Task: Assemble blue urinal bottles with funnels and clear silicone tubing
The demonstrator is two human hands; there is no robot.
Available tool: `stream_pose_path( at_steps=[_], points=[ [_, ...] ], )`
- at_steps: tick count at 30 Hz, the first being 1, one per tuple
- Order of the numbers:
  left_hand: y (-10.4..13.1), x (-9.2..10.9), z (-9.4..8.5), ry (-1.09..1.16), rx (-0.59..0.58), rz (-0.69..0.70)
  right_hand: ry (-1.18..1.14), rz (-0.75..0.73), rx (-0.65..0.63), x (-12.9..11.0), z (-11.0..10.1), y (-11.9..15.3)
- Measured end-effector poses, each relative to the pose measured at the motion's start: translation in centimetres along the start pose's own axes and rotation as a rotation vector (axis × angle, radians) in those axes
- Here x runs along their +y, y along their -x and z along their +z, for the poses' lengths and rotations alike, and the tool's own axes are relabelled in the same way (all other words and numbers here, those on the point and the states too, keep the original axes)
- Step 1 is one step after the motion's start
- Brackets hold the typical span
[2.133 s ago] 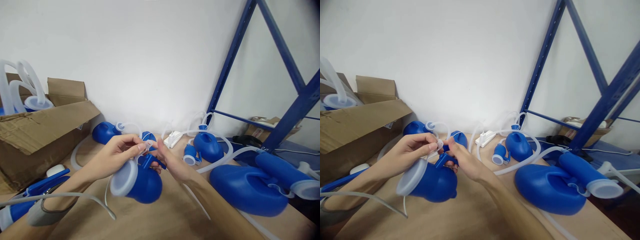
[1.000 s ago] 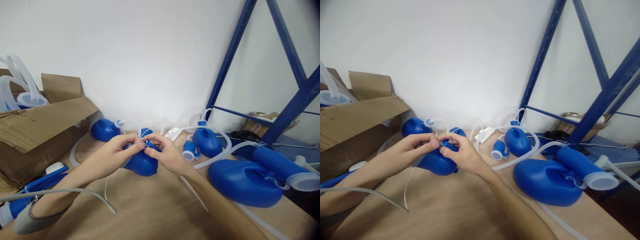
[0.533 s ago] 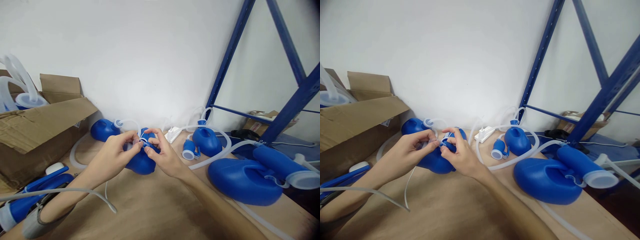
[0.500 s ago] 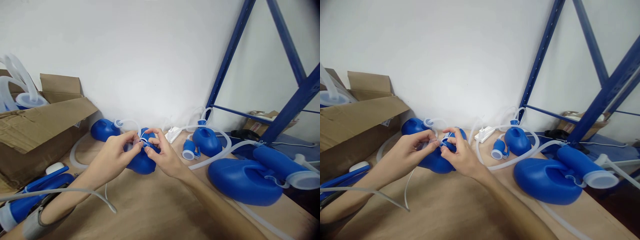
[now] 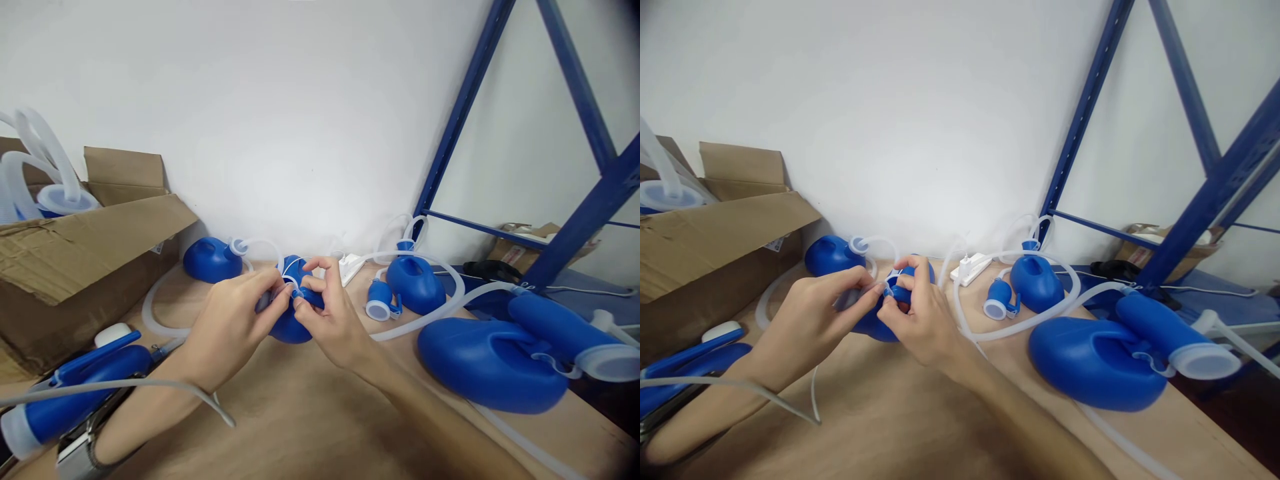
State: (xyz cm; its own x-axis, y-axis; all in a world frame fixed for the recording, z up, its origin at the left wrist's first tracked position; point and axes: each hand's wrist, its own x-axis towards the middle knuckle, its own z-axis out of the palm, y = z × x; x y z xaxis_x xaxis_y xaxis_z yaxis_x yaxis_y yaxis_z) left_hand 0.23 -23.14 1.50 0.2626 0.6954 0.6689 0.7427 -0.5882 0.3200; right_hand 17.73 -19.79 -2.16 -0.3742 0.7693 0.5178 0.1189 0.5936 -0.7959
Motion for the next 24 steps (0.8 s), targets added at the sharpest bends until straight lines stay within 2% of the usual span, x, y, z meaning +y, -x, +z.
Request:
stream_pose_path(
  at_steps=[6,10,14,16,19,21,24],
  points=[
    [0.3,0.1,0.5,-0.003,0.017,0.029,0.112,-0.035,0.097,-0.7,0.4,0.1],
    [-0.1,0.1,0.3,0.03,-0.032,0.003,0.196,-0.076,0.109,-0.5,0.5,0.2],
    [-0.1,-1.2,-0.9,0.086,-0.228,0.019,0.26,-0.138,0.051,-1.0,-0.5,0.1],
    [0.5,-2.4,-1.5,0.077,-0.348,0.1,0.295,-0.146,-0.007,-1.6,-1.1,0.0],
    [1.3,-3.9,-1.5,0.0,-0.503,0.255,0.315,-0.082,-0.094,-2.3,-1.8,-0.2],
    [1.4,-4.6,-1.0,-0.054,-0.559,0.291,0.297,-0.021,-0.135,-2.4,-2.0,-0.4],
    [0.9,-5.3,-0.2,-0.095,-0.558,0.26,0.257,0.021,-0.154,-2.4,-2.8,-0.9]
  ],
)
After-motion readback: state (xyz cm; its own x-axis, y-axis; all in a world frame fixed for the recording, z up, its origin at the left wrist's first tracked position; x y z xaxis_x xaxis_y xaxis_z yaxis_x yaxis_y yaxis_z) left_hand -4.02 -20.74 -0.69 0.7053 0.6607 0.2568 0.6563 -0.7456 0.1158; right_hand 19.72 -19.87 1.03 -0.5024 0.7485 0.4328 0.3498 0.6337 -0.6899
